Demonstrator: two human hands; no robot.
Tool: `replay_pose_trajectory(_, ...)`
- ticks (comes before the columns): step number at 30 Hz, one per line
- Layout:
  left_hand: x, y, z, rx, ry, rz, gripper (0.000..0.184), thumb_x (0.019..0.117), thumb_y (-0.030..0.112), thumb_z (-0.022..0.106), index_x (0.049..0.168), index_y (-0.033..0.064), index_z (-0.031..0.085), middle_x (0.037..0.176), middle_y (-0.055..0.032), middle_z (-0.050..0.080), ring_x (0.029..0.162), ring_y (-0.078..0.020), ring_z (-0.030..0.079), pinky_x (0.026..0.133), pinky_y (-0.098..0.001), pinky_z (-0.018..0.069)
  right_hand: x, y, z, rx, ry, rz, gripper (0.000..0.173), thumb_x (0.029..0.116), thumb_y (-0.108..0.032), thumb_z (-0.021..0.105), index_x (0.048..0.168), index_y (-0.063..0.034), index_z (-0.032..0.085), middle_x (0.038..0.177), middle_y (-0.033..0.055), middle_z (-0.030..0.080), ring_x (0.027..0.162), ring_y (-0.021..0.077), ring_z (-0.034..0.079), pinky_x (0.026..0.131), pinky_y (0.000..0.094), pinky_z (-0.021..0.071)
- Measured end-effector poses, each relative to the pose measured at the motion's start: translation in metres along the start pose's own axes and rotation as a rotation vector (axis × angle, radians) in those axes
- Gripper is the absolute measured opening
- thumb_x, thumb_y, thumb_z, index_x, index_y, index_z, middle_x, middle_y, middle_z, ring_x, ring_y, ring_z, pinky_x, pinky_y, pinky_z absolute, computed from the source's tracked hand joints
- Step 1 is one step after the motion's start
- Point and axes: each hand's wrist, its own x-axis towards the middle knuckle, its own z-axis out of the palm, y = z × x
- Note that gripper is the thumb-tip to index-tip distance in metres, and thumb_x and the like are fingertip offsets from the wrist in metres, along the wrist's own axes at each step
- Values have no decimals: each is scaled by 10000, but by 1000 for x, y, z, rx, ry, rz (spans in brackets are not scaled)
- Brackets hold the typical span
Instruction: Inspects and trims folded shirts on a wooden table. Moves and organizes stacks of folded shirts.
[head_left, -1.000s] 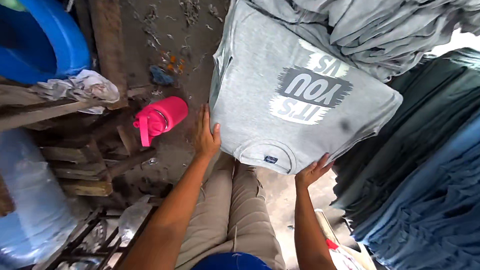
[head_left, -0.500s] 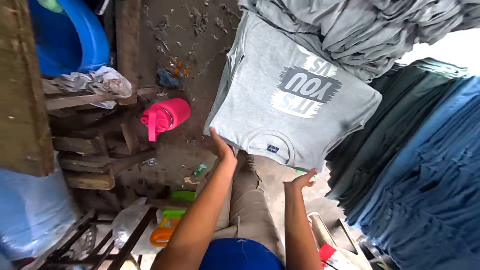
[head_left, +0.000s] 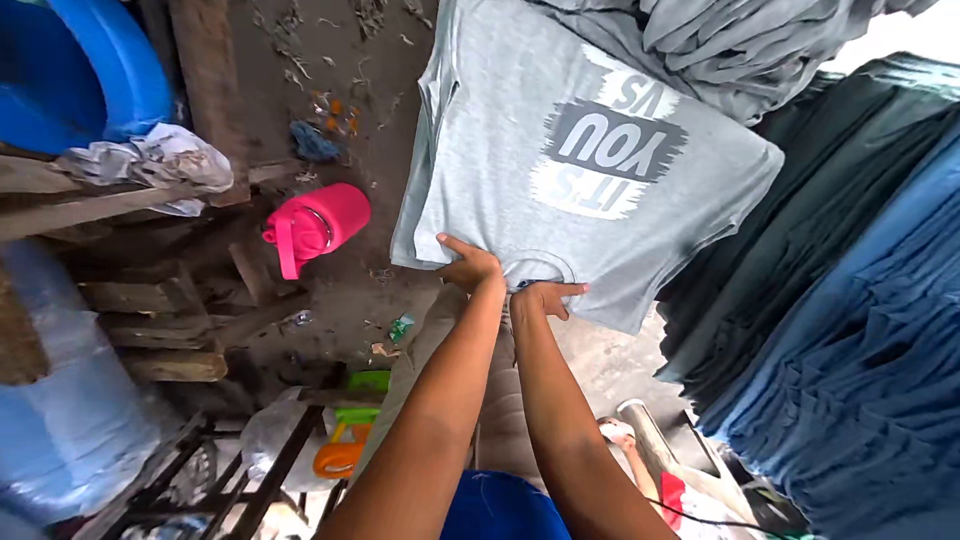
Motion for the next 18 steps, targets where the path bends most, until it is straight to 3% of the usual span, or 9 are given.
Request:
replay_pose_trajectory(3, 5, -2, -5, 6, -63, -34, 930, 990, 758, 255, 1521, 8, 392, 1432, -247, 552, 1339, -350, 548, 1071, -509, 472, -2, 0, -3, 106, 12, 19, 919, 1033, -698, 202, 1567, 44, 302, 1574, 288, 377, 1423, 388, 441, 1115, 471, 423)
replay_pose_trajectory(5, 11, 2, -21, -67, -154, -58, 953, 981, 770, 281, 1511, -12, 401, 1433, -280, 531, 1334, -383, 533, 1072, -536, 455, -7, -5, -25, 232, -161, 71, 962, 986, -762, 258, 1533, 24, 347, 1499, 292, 449, 1329, 405, 510, 1023, 562, 477)
replay_pose_trajectory(7, 25, 10, -37, -203, -160, 11, 905, 1003, 728, 321, 1538, -1, 362, 1438, -256, 543, 1340, -345, 540, 1095, -512, 455, 3, -17, -57, 354, -343, 86, 971, 942, -814, 271, 1563, -68, 272, 1535, 248, 398, 1360, 415, 463, 991, 666, 461)
replay_pose_trajectory(8, 35, 16, -43, -290, -155, 51, 873, 1019, 694, 349, 1566, 16, 313, 1463, -238, 526, 1360, -314, 525, 1116, -485, 447, 17, -25, -69, 426, -344, 52, 946, 951, -793, 291, 1581, -89, 241, 1545, 238, 387, 1365, 415, 456, 986, 687, 459)
replay_pose_trajectory(10, 45, 34, -48, -366, -147, 22, 888, 1009, 705, 360, 1586, 34, 286, 1483, -237, 504, 1377, -302, 506, 1116, -480, 442, 53, -41, -78, 604, -374, -60, 816, 1013, -707, 298, 1585, -126, 274, 1542, 194, 424, 1380, 366, 471, 1024, 664, 460)
replay_pose_trajectory(12, 47, 41, -42, -363, -89, -12, 870, 1014, 684, 388, 1573, 21, 315, 1470, -248, 513, 1369, -316, 512, 1105, -479, 447, 85, -44, -65, 709, -492, -160, 789, 1022, -707, 182, 1566, -155, 326, 1537, 125, 457, 1403, 284, 474, 1097, 588, 445)
replay_pose_trajectory(15, 53, 32, -23, -313, 19, 55, 753, 1071, 586, 350, 1554, 8, 347, 1422, -234, 569, 1341, -295, 551, 1096, -443, 459, 91, -38, -42, 390, -35, -145, 864, 1001, -733, 263, 1444, -42, 535, 1346, 210, 622, 1222, 325, 625, 999, 545, 518)
replay_pose_trajectory(18, 57, 30, -17, -257, 5, 84, 687, 1105, 523, 271, 1564, 17, 339, 1422, -221, 579, 1346, -282, 552, 1105, -437, 452, 96, -33, -34, 255, 79, -206, 841, 1029, -687, 210, 1477, -37, 498, 1402, 205, 592, 1292, 311, 587, 1063, 516, 485)
